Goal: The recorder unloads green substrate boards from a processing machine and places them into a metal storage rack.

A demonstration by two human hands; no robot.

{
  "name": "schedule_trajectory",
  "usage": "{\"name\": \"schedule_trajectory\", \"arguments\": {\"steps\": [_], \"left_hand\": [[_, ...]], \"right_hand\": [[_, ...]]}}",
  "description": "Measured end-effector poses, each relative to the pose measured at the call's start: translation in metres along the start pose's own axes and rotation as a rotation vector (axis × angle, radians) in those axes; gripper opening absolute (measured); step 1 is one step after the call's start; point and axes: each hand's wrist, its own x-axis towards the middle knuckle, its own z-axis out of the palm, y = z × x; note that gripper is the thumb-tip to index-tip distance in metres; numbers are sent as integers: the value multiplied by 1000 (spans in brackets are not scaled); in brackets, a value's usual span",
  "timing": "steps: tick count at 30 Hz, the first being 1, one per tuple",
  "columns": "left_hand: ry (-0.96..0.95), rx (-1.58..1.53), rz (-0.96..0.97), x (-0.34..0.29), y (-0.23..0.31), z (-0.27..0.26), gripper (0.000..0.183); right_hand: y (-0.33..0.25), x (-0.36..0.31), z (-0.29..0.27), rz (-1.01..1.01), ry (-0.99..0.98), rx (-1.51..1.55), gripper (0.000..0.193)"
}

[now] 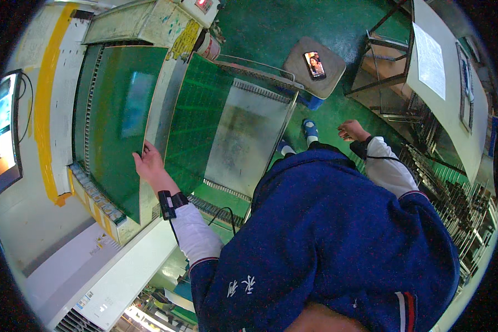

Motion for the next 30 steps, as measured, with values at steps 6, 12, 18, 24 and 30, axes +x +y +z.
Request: {"name": "schedule_trajectory", "arguments": {"steps": [6,12,18,24,30], "left_hand": [[42,86,-16,26,31,-31,29],[-3,8,43,7,3,0,29],[30,-32,-14,1,6,9,29],[64,136,-19,-1,7,17,31],[114,227,-80,4,14,17,39]], "right_hand": [[-15,5,-4,-812,-200,-1180,18],[-35,-27,24,9,-93,-142,8],[-46,-34,43,14,-9,-39,14],[-28,-10,17,18,-266,124,10],[-11,2,13,85,-83,157,13]]}}
